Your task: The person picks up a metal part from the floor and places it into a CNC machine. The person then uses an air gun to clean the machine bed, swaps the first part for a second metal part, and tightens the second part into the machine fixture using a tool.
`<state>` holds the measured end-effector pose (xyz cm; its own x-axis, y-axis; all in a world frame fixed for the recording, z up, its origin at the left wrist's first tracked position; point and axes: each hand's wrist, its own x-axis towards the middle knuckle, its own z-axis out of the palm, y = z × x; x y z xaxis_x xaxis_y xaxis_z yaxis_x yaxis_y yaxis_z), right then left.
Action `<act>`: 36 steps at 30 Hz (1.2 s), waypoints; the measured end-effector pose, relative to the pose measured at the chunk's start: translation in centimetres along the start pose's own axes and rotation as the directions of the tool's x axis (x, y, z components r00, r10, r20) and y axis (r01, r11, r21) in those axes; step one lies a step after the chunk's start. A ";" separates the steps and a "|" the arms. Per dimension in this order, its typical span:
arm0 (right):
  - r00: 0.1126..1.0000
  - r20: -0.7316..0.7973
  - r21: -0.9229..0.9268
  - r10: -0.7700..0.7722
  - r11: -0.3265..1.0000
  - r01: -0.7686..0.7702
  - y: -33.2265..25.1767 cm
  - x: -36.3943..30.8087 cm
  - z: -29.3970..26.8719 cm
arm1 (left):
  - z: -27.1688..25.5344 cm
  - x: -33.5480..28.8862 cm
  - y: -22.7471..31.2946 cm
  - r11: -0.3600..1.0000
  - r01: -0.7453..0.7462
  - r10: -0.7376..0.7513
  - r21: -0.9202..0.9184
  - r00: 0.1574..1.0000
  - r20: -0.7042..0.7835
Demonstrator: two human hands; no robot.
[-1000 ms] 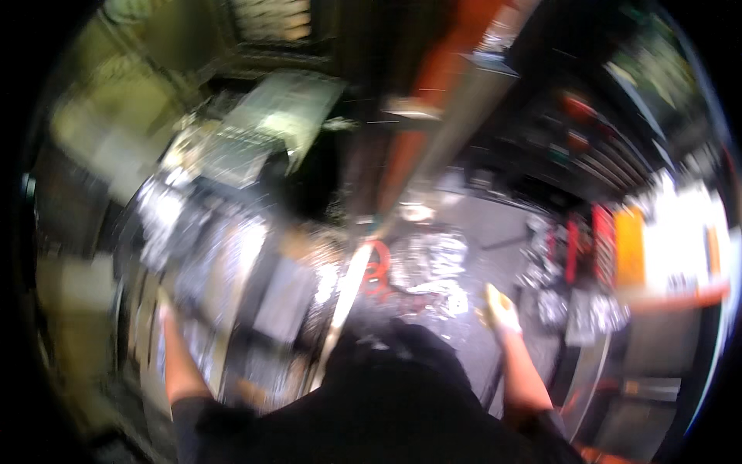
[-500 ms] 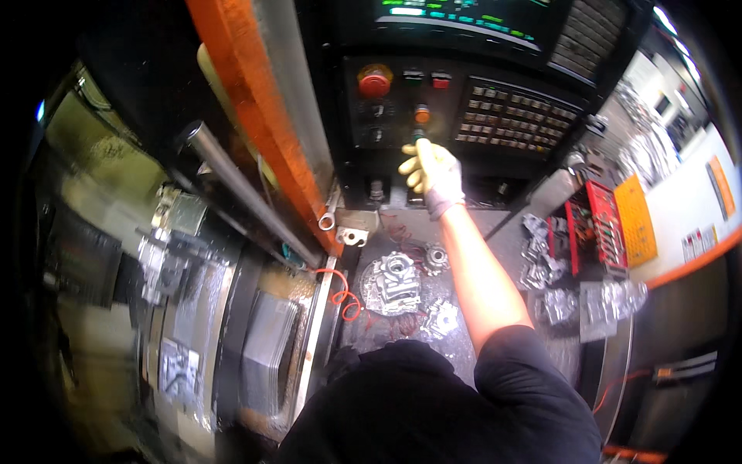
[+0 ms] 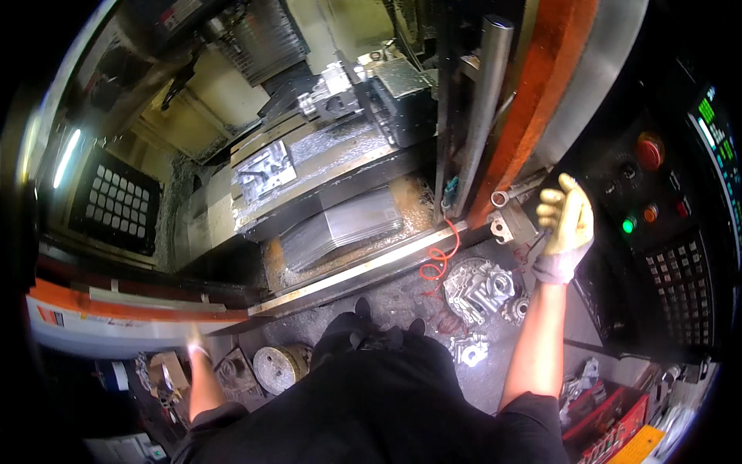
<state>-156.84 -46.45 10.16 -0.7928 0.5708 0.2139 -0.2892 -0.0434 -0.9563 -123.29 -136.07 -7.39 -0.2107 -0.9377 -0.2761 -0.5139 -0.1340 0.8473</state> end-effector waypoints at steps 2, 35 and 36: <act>0.982 0.045 -0.107 -0.182 0.977 0.186 -3.8 1.2 2.8 | 7.0 -4.1 5.5 0.961 -0.272 0.270 -0.057 0.962 -0.040; 0.969 0.074 0.008 -0.235 0.972 0.235 -10.1 9.3 21.9 | 11.6 -13.4 22.8 0.716 -0.473 0.620 -0.514 0.768 0.158; 0.970 0.056 -0.006 -0.235 0.972 0.236 -10.0 9.2 21.9 | 11.6 -13.3 22.5 0.709 -0.454 0.640 -0.539 0.734 0.224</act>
<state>-173.00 -58.76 26.09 -0.7313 0.5180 0.4437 -0.4648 0.0976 -0.8800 -141.73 -122.88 10.11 -0.6704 -0.7027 0.2381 0.1798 0.1576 0.9710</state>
